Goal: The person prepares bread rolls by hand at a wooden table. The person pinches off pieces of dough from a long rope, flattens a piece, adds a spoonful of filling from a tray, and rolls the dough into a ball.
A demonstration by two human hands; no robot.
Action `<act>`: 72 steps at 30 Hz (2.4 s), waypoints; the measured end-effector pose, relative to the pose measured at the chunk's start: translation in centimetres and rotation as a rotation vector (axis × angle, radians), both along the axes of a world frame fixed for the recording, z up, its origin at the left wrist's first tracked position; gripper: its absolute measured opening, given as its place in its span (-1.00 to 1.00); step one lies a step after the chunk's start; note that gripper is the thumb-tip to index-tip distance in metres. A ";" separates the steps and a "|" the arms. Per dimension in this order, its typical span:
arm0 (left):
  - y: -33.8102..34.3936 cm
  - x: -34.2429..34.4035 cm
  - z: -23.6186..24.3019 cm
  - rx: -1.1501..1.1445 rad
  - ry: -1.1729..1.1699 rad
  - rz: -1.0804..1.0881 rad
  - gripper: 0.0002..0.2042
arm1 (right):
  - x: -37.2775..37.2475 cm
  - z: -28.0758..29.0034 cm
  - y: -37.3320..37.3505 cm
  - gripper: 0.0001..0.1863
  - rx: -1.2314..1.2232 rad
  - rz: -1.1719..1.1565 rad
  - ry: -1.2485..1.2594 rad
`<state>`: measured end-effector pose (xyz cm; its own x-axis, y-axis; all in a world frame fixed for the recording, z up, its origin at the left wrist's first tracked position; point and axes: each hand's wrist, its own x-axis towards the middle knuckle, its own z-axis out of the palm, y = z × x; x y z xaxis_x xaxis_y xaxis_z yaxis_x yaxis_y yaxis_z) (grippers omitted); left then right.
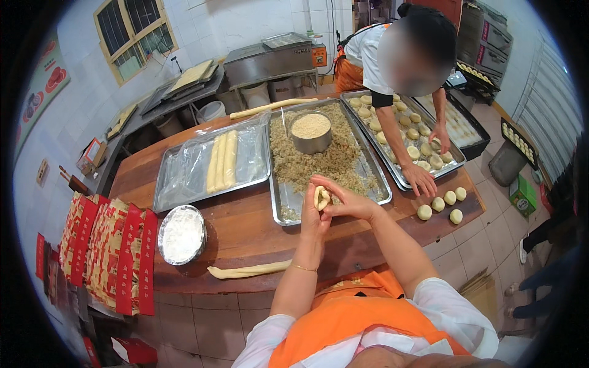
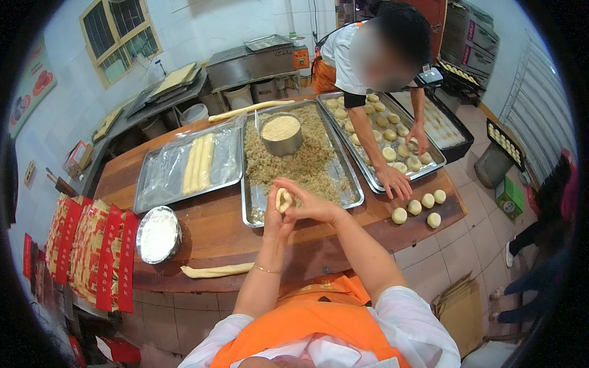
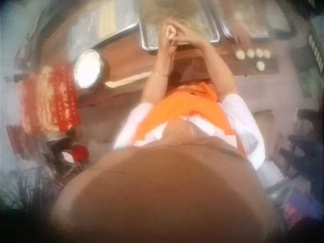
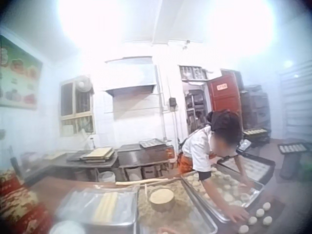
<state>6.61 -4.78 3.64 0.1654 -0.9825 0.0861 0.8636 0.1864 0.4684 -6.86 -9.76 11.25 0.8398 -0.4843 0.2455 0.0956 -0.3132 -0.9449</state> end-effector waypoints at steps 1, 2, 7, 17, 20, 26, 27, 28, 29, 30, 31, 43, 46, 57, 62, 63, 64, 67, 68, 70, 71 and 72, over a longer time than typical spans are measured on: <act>0.2 -0.5 0.5 0.025 0.002 -0.012 -0.59 | -0.2 0.1 -0.4 -0.09 -0.272 -0.030 0.060; 0.4 -0.9 1.0 0.049 0.005 -0.021 -0.56 | -0.3 0.2 -0.6 -0.10 -0.338 -0.072 0.096; 1.8 -1.0 0.7 -0.165 -0.001 -0.309 -0.48 | -0.2 2.4 0.7 -0.29 -0.555 -0.189 0.149; 3.4 -2.2 4.2 -0.041 -0.352 -0.138 -0.58 | -0.1 3.1 2.5 -0.51 -0.369 -0.264 -0.149; 3.3 -3.0 4.5 0.052 -0.298 -0.051 -0.57 | -0.3 2.9 2.2 -0.50 -0.464 -0.194 -0.066; 3.7 -3.8 5.9 0.068 -0.309 -0.034 -0.49 | 0.0 2.8 3.0 -0.45 -0.314 -0.355 -0.086; 4.3 -3.8 6.7 0.029 -0.314 -0.024 -0.46 | -0.1 2.9 2.9 -0.49 -0.320 -0.354 -0.109; 5.0 -3.9 7.3 -0.011 -0.320 -0.014 -0.44 | -0.3 3.3 2.7 -0.53 -0.327 -0.354 -0.133; 5.3 -3.8 7.6 -0.050 -0.326 -0.004 -0.42 | -0.4 3.5 2.6 -0.57 -0.332 -0.354 -0.156; 5.4 -3.5 7.3 -0.070 -0.368 -0.022 -0.40 | -0.1 3.5 3.0 -0.53 -0.315 -0.392 -0.205; 5.4 -3.0 6.7 -0.090 -0.410 -0.041 -0.39 | 0.5 3.4 3.6 -0.49 -0.298 -0.430 -0.253; 6.1 -4.3 7.5 -0.025 -0.424 0.061 -0.29 | -0.8 3.5 3.2 -0.52 -0.278 -0.284 -0.195; 6.3 -2.5 6.3 -0.053 -0.578 -0.006 -0.27 | 0.3 3.9 4.6 -0.46 -0.392 -0.370 -0.309; 7.0 -4.8 8.6 -0.061 -0.438 0.013 -0.33 | -1.5 4.1 3.3 -0.46 -0.369 -0.218 -0.155; 6.7 -2.5 5.7 -0.097 -0.612 -0.057 -0.33 | 0.2 4.6 5.2 -0.48 -0.299 -0.259 -0.271; 6.5 -2.5 5.5 -0.096 -0.635 -0.026 -0.33 | -0.4 5.3 5.1 -0.49 -0.370 -0.205 -0.199; 6.2 -2.6 5.3 -0.096 -0.658 0.005 -0.33 | -0.8 5.1 4.6 -0.49 -0.336 -0.148 -0.151; 6.2 -4.9 6.5 -0.080 -0.506 0.072 -0.31 | -1.9 3.7 3.1 -0.44 -0.249 -0.053 -0.070; 6.3 -5.3 6.8 -0.085 -0.491 0.091 -0.29 | -2.0 3.3 2.8 -0.40 -0.230 -0.068 -0.085; 6.8 -5.3 7.2 -0.103 -0.534 0.138 -0.22 | -1.5 4.0 3.5 -0.39 -0.238 -0.158 -0.171; 7.0 -4.8 7.1 -0.105 -0.576 0.116 -0.19 | -0.9 4.2 4.3 -0.43 -0.267 -0.238 -0.242; 7.2 -4.4 7.0 -0.111 -0.617 0.093 -0.16 | -0.4 4.7 5.0 -0.47 -0.299 -0.320 -0.312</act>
<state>2.24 2.41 10.68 0.1372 -0.9462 0.2931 0.4188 0.3236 0.8484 -7.24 -4.78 15.98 0.5270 -0.5748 0.6260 0.2134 -0.6235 -0.7522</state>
